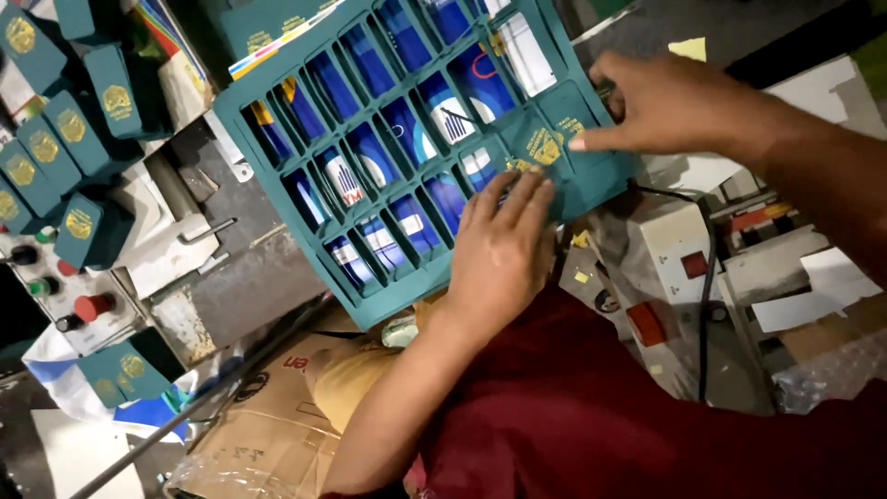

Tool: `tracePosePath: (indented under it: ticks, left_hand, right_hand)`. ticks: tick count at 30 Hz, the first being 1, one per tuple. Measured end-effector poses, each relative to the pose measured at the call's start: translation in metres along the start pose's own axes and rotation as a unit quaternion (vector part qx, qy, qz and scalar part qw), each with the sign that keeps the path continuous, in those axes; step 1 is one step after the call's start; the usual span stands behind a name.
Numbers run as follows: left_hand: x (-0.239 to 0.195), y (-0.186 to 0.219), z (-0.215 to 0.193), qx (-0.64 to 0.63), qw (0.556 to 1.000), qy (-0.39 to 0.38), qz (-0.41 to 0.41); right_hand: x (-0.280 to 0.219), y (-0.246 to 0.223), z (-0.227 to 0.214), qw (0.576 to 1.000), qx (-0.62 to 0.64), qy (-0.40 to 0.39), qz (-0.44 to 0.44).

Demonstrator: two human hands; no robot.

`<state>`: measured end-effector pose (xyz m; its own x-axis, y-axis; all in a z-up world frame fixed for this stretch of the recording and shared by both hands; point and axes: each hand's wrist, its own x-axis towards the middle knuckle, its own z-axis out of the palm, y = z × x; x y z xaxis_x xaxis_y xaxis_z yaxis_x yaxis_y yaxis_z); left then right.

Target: The person sorts and organizes gold-stamped green covers into a plastic tray and handles printed sheets in a print shop.

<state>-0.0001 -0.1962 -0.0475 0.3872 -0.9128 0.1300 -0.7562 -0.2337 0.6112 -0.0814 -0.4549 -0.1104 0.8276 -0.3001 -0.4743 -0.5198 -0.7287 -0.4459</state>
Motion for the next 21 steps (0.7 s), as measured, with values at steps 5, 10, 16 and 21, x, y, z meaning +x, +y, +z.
tracePosePath:
  ticks: [5, 10, 16, 21]
  left_hand:
    - [0.003, -0.008, 0.013, 0.102, 0.991, -0.048, 0.069]
    - [0.008, -0.015, 0.017, 0.152, 0.985, -0.054, 0.065]
    - [0.005, -0.023, 0.024, 0.166, 0.983, -0.057, 0.058]
    - [0.0, -0.032, 0.024, 0.137, 0.988, -0.042, 0.061]
  right_hand:
    - [-0.012, 0.002, 0.014, 0.999, 0.036, -0.022, 0.021]
    - [-0.02, 0.008, 0.031, 0.99, 0.127, 0.04, -0.036]
    - [-0.029, -0.015, 0.017, 0.978, 0.205, 0.022, 0.02]
    - [-0.03, -0.014, 0.016, 0.973, 0.226, 0.023, 0.044]
